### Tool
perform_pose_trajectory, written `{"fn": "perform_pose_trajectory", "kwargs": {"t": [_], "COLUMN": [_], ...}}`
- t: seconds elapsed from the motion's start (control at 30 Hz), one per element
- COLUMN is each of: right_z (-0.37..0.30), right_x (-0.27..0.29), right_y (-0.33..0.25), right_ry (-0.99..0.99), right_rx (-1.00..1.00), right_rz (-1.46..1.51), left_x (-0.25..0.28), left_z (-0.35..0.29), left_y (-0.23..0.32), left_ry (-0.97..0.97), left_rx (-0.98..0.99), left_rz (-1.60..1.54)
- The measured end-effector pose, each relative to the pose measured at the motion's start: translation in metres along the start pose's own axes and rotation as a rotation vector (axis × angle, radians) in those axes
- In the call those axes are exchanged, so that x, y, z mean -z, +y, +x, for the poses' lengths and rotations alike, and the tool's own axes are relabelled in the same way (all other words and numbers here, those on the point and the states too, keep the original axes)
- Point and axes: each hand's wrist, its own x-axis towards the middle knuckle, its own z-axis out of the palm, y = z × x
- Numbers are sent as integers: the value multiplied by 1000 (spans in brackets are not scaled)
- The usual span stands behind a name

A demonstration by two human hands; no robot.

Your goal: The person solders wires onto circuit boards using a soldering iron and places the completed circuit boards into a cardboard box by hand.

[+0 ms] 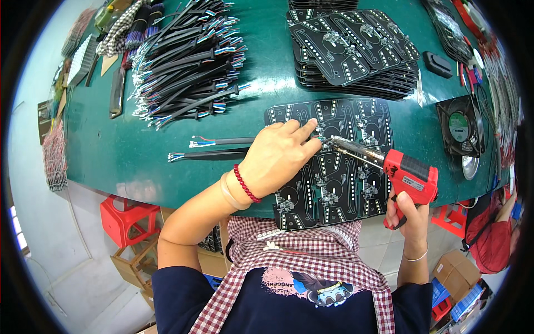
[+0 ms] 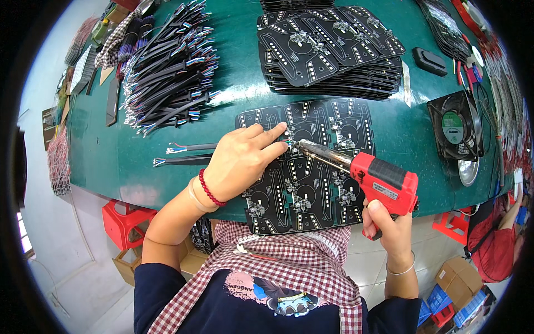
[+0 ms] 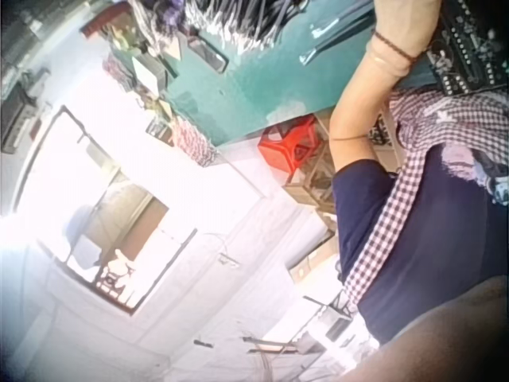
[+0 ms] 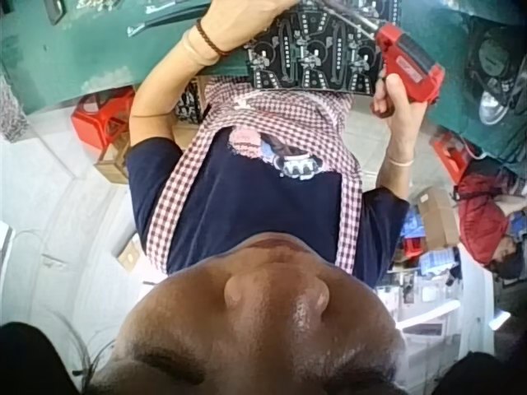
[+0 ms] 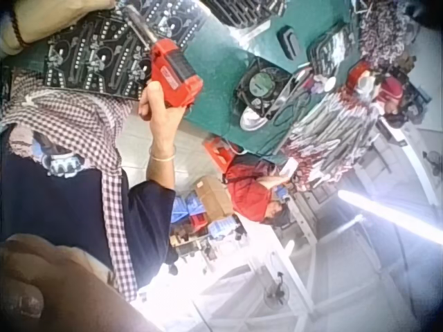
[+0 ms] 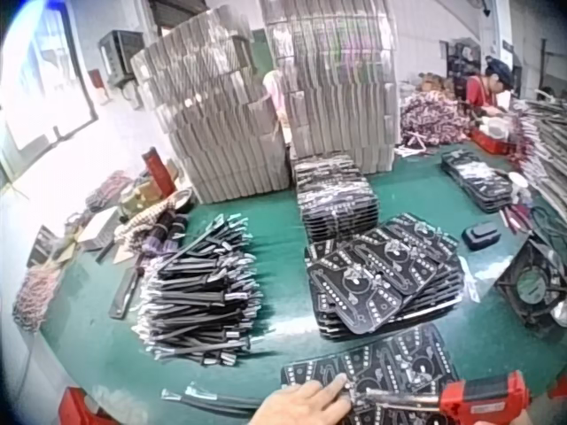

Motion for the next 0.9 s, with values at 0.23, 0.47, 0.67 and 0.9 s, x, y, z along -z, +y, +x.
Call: {"fn": "perform_pose_trajectory", "kwargs": {"t": [0.23,0.47,0.67,0.9], "right_z": [3,2,1,1], "right_x": [5,5,9,10], "right_y": [3,1,7,10], "right_ry": [-20,-16,-35,-43], "right_rx": [8,-12,15,35], "right_rz": [-67,-136,-154,-170], "left_x": [-1,-2,-3,-2], "left_z": [-2,-2,-3,-3], "left_y": [4,6,6,6], "left_ry": [-2,15,15,4], "left_rx": [26,34,32,36], "left_rz": [20,33,34,33]}}
